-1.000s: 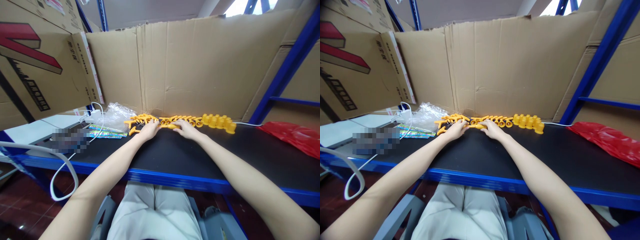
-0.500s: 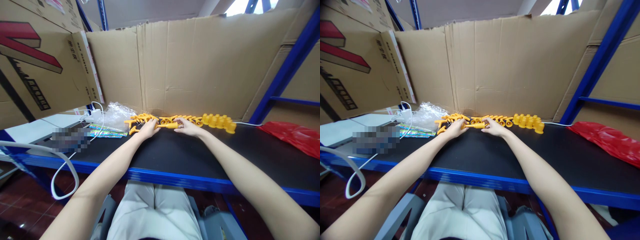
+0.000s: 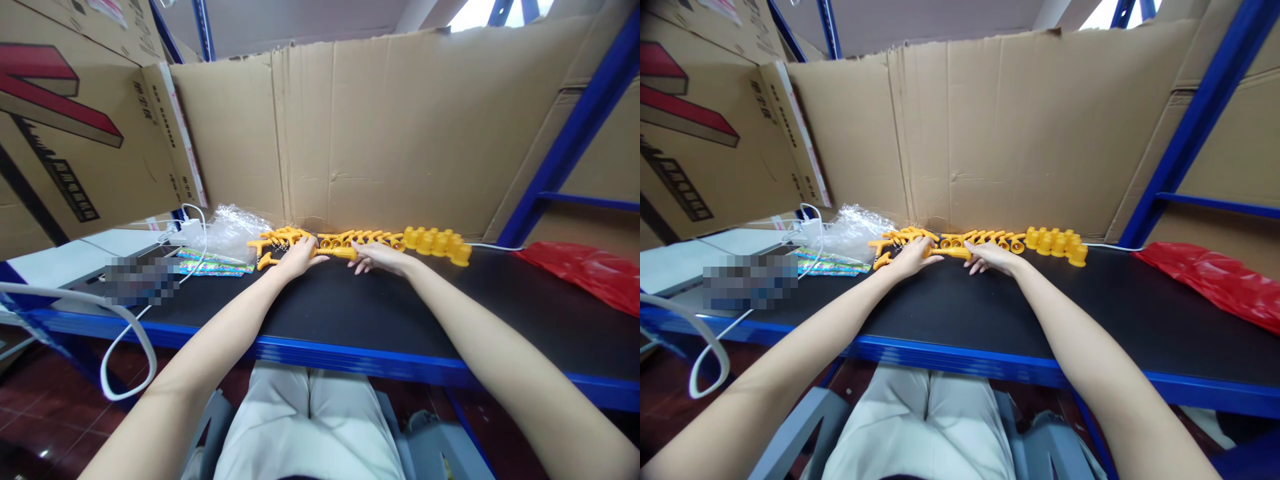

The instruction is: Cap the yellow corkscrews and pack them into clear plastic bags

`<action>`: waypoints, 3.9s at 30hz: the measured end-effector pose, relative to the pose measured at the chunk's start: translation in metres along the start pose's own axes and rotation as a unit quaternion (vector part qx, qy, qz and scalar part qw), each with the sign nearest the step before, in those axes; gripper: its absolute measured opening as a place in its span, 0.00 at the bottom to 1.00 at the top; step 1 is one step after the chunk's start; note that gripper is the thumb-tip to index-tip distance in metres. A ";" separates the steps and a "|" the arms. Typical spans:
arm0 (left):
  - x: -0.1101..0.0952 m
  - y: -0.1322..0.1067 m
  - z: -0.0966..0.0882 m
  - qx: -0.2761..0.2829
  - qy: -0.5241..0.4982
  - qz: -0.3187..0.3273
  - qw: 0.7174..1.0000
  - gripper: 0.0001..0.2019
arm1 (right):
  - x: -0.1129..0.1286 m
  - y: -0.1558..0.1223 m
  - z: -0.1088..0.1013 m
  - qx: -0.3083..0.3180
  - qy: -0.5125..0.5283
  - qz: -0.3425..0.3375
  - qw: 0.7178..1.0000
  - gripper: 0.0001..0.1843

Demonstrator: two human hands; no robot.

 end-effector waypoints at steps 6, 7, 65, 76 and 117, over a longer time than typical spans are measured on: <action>-0.001 0.000 0.000 -0.006 0.012 -0.002 1.000 0.19 | -0.004 0.001 -0.004 0.043 0.031 -0.019 0.998 0.18; -0.002 0.000 -0.001 -0.007 0.012 -0.004 1.000 0.19 | -0.004 0.001 -0.004 0.047 0.035 -0.020 0.998 0.14; -0.011 0.002 -0.007 0.003 0.048 -0.081 0.996 0.16 | 0.000 0.007 0.000 0.018 0.109 -0.046 0.993 0.10; -0.008 0.000 -0.005 0.014 0.040 -0.086 0.995 0.19 | 0.000 0.009 0.000 -0.005 0.146 -0.058 0.988 0.10; 0.016 -0.004 -0.038 0.075 0.079 -0.087 0.990 0.10 | -0.055 -0.043 -0.162 -0.633 -0.215 0.034 0.743 0.34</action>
Point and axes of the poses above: each hand's wrist, its own y-axis towards the middle knuckle, its own z-axis out of the palm, x = y × z, the point moved 5 cm from there along y, towards the middle knuckle, and after that the axes turned 11 degrees about z, right-handed, at the moved point
